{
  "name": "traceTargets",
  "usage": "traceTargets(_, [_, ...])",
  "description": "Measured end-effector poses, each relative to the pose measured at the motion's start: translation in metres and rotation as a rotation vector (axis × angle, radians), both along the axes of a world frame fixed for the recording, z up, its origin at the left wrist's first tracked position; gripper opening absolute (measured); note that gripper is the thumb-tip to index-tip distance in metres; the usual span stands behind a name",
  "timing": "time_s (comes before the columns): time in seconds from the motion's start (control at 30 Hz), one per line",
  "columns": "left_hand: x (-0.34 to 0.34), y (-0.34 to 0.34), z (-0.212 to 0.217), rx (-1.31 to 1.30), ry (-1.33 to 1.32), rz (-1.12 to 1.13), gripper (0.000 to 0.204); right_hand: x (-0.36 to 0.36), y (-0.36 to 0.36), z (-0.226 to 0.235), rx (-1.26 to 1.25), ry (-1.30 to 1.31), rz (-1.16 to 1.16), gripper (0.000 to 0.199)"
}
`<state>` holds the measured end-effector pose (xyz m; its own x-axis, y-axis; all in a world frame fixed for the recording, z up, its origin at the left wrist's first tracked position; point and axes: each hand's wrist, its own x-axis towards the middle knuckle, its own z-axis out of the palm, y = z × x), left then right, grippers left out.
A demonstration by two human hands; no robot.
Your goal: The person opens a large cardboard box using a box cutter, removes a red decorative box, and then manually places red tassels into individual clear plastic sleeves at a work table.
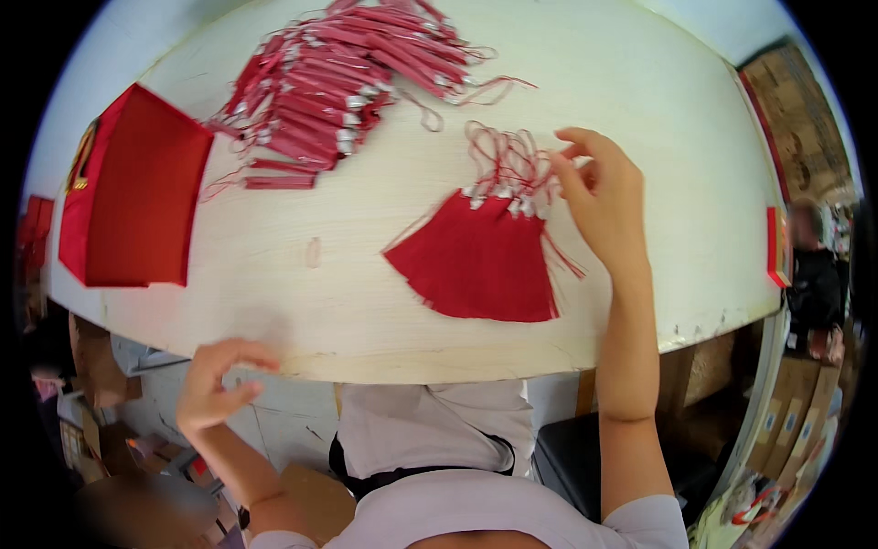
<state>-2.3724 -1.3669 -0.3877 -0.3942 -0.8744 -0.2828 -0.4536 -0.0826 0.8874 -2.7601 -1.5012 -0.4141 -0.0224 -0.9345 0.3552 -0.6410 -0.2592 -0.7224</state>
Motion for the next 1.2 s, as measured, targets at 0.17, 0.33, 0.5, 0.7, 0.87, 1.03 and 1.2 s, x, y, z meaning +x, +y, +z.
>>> traceTargets(0.17, [-0.021,-0.08,-0.002,-0.443,-0.019,0.305,0.031,0.008,0.008,0.006,-0.015,-0.073,-0.021,0.017])
traceTargets(0.33, [-0.028,-0.133,-0.024,-0.648,-0.57,0.339,0.029,0.011,0.006,0.006,-0.007,-0.052,-0.018,0.014])
traceTargets(0.5, [-0.032,-0.143,-0.029,-0.61,-0.743,0.26,0.017,0.012,0.009,0.008,-0.029,-0.056,0.01,0.013])
traceTargets(0.7, [-0.078,-0.115,0.006,-0.991,-0.612,0.169,0.016,0.013,0.013,0.007,0.123,-0.344,0.162,0.013])
traceTargets(0.87, [-0.131,-0.091,0.012,-1.205,-0.056,-0.277,0.017,0.022,0.025,0.01,0.597,-0.916,0.606,0.029])
traceTargets(1.03, [-0.171,-0.09,-0.006,-0.964,0.227,-0.535,0.017,0.025,0.026,0.01,0.651,-0.905,0.788,0.032])
traceTargets(1.2, [-0.186,-0.078,-0.021,-0.616,0.471,-0.171,0.022,0.024,0.027,0.006,0.579,-1.076,0.702,0.029])
